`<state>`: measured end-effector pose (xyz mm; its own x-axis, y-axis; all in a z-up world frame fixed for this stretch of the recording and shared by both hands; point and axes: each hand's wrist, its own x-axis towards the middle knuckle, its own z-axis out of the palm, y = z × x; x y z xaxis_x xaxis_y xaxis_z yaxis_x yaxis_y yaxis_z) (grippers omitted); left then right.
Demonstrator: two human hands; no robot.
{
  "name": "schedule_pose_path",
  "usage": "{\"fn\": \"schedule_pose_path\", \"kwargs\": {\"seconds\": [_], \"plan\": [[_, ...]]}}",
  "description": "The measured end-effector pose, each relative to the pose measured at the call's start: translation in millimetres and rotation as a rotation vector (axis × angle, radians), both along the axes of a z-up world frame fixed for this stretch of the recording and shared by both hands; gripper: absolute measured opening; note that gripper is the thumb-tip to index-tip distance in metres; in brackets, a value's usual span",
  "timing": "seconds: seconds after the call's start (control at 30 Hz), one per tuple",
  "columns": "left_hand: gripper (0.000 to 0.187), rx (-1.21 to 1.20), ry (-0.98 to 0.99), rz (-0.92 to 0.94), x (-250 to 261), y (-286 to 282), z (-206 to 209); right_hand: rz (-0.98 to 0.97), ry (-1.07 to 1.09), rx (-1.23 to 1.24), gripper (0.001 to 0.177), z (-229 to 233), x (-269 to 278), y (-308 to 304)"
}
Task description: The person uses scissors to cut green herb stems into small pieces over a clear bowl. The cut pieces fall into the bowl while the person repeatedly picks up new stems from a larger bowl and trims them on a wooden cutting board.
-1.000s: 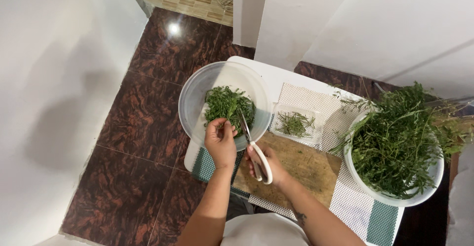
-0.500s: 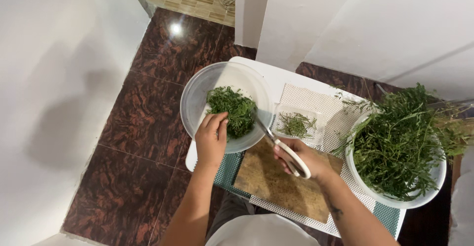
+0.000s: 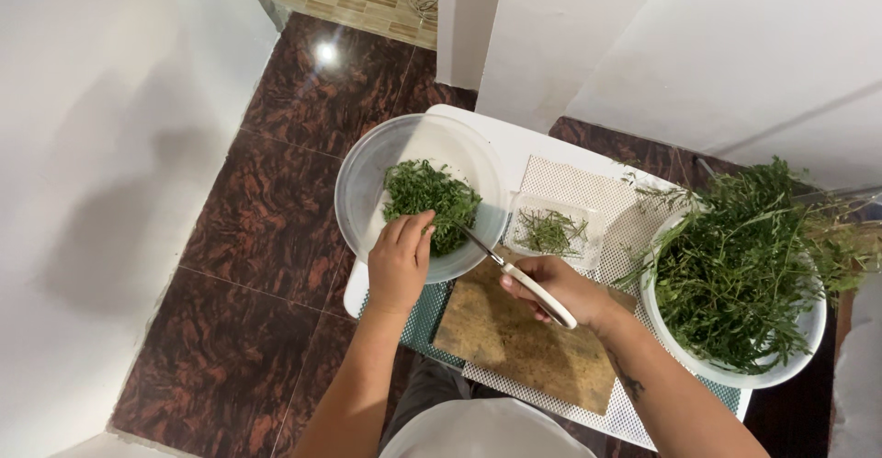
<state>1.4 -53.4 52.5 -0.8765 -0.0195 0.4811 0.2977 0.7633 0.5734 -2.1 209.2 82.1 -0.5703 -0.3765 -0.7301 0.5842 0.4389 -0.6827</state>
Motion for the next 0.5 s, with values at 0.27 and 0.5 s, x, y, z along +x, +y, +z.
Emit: {"fn": "schedule_pose_path", "kwargs": {"seconds": [0.27, 0.5], "plan": [[0.026, 0.001, -0.032, -0.01, -0.5, -2.0, -5.3, 0.047, 0.036, -0.004, 0.041, -0.2, 1.3, -2.6], [0.027, -0.007, -0.069, -0.015, 0.3, -2.9, -6.5, 0.131, 0.105, 0.144, 0.042, 1.6, 2.2, -7.0]]}}
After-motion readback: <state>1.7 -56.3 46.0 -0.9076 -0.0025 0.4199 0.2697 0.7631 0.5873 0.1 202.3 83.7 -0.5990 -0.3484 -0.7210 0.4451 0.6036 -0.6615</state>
